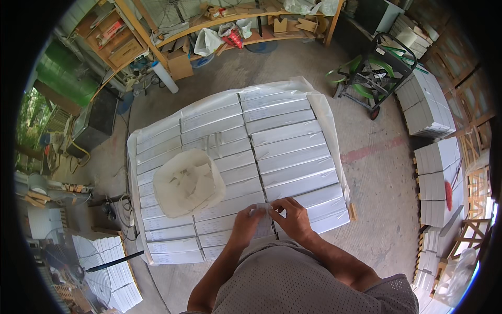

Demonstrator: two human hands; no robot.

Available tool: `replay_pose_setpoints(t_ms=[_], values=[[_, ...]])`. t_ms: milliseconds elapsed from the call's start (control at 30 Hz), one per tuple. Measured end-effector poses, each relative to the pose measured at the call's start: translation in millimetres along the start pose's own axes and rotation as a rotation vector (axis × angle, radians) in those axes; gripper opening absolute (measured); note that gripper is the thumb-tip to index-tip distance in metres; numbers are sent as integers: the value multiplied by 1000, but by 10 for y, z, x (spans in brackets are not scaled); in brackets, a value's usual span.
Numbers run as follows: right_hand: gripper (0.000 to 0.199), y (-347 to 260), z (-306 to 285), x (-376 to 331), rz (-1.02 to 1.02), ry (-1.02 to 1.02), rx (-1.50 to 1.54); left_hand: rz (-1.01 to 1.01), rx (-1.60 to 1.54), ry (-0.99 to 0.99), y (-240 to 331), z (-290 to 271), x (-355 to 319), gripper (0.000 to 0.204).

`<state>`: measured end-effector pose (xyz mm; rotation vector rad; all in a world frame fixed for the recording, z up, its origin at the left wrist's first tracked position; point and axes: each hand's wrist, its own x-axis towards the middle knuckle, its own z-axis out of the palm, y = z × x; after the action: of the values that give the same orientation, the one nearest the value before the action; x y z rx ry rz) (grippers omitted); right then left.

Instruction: The person repeatedly picks small white labels from a container and places them on a pallet of shrink-wrapped white rectangular blocks. The person then walks to a shelf, picks up a red tape dispenser, and returns to the pallet to continue handling the plastic wrap.

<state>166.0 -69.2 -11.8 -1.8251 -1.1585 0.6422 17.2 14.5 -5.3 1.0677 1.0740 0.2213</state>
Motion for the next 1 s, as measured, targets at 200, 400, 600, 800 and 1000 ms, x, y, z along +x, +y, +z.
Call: replay_pose_setpoints(t_ms=[200, 400, 600, 800, 1000], values=[[21, 95, -45, 36, 204, -117, 170, 132, 155, -13, -5, 55, 14, 30], [24, -33, -147, 205, 463, -262, 356, 169, 193, -70, -71, -127, 42, 32], [16, -188, -49, 230, 362, -187, 334, 140, -186, -200, -118, -140, 120, 23], [19, 34, 189, 254, 203, -174, 234, 208, 118, 145, -183, -52, 110, 36], [24, 297, 160, 452, 183, 44, 397, 367, 380, 292, -173, -283, 202, 30]])
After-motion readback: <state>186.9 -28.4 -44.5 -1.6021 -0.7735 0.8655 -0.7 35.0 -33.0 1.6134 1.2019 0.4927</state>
